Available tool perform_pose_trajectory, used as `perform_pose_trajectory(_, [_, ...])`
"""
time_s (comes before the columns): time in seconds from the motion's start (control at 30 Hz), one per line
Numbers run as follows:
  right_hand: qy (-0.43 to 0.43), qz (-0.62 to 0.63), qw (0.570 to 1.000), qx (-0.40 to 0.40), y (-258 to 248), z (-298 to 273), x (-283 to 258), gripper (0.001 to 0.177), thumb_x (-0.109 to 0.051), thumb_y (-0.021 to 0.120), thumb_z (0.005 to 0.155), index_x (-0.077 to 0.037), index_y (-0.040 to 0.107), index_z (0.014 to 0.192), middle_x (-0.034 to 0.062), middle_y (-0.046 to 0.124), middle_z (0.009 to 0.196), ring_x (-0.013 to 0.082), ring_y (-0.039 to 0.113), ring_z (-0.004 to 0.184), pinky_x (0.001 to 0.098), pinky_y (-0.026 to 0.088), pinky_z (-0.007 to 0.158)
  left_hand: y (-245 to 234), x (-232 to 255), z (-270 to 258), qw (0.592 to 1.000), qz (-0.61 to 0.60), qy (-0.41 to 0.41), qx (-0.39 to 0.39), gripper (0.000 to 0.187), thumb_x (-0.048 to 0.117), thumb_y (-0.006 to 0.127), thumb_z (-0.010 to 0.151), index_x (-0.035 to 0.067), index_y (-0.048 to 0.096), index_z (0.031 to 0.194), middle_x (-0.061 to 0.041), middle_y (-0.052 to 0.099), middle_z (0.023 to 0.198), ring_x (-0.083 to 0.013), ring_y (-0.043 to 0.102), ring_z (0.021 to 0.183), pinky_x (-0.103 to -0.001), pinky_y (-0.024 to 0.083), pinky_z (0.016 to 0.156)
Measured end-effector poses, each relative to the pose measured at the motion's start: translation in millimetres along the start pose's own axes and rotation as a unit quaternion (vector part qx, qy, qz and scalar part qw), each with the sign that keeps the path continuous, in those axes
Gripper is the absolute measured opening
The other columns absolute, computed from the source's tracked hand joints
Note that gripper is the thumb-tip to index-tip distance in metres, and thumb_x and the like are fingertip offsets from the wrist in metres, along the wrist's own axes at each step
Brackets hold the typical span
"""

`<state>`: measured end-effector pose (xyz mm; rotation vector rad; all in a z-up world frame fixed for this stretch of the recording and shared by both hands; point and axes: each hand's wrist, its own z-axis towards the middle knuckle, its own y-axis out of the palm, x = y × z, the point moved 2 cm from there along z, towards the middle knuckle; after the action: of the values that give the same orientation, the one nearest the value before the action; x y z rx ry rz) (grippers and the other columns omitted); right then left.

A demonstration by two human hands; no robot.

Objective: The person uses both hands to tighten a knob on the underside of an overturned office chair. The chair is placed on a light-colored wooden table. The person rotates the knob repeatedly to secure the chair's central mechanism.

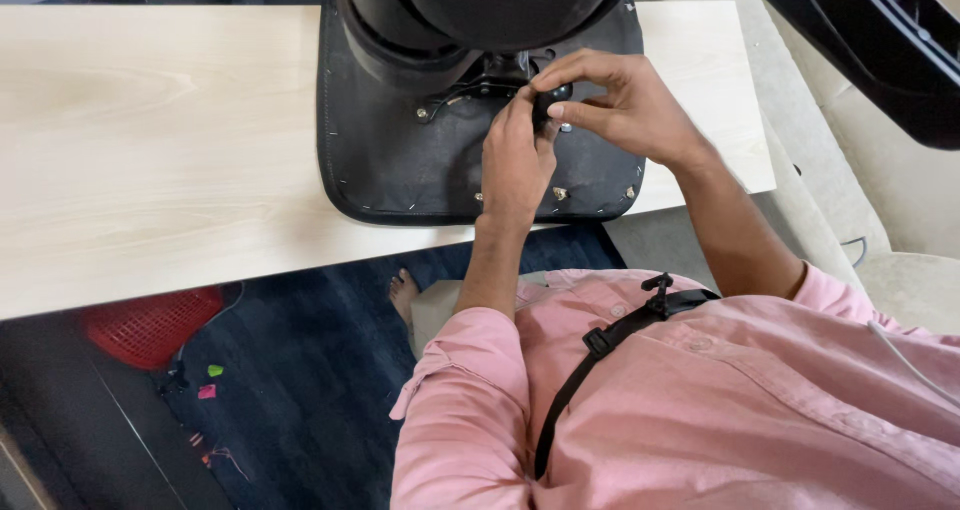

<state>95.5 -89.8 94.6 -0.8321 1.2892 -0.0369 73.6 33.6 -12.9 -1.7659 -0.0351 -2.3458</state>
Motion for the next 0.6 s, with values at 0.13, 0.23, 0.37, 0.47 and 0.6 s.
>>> perform_pose_trajectory(0.13, [0.012,-0.035,0.999,0.031,8,-6,-7,0.028,-0.001,0.075,0.096,-0.006,0.070,0.123,0.0064,0.066,0.126,0.0169,0.066,0.120,0.0343,0.062,0.098,-2,1,-5,1.000,-0.018,0.004,-0.007,0.041,0.004,0.073,0.088,-0.001,0.060,0.126,-0.020,0.069,0.120,-0.0386,0.070,0.110,-0.045,0.059,0.091])
perform_pose_trajectory(0.23, [0.005,-0.042,0.999,0.027,10,-12,-11,0.031,-0.001,0.074,0.096,-0.006,0.069,0.126,0.0060,0.065,0.127,0.0167,0.065,0.121,0.0347,0.061,0.101,-2,3,-8,1.000,-0.010,0.003,-0.010,0.041,0.002,0.072,0.087,0.000,0.059,0.126,-0.019,0.070,0.118,-0.0394,0.069,0.110,-0.046,0.057,0.090])
perform_pose_trajectory(0.37, [0.007,-0.001,1.000,0.004,9,-18,-12,0.032,-0.002,0.069,0.100,-0.007,0.068,0.131,0.0045,0.067,0.133,0.0165,0.064,0.126,0.0352,0.058,0.106,0,0,-11,0.999,0.000,-0.013,-0.032,0.039,0.003,0.072,0.092,0.000,0.059,0.129,-0.020,0.071,0.117,-0.0410,0.068,0.111,-0.047,0.056,0.090])
perform_pose_trajectory(0.47, [0.019,-0.008,1.000,0.017,9,-21,-13,0.033,-0.002,0.071,0.098,-0.007,0.069,0.130,0.0044,0.068,0.131,0.0164,0.063,0.126,0.0355,0.057,0.106,0,3,-14,1.000,-0.019,0.020,-0.012,0.040,0.003,0.073,0.091,-0.001,0.058,0.128,-0.021,0.069,0.117,-0.0401,0.069,0.110,-0.046,0.057,0.092])
perform_pose_trajectory(0.6, [0.009,-0.067,0.997,0.037,9,-23,-14,0.031,-0.004,0.076,0.093,-0.006,0.071,0.124,0.0042,0.068,0.124,0.0163,0.065,0.121,0.0361,0.060,0.102,0,10,-16,0.999,-0.027,0.034,-0.003,0.041,0.002,0.073,0.087,-0.002,0.059,0.125,-0.022,0.068,0.119,-0.0408,0.068,0.110,-0.047,0.056,0.091])
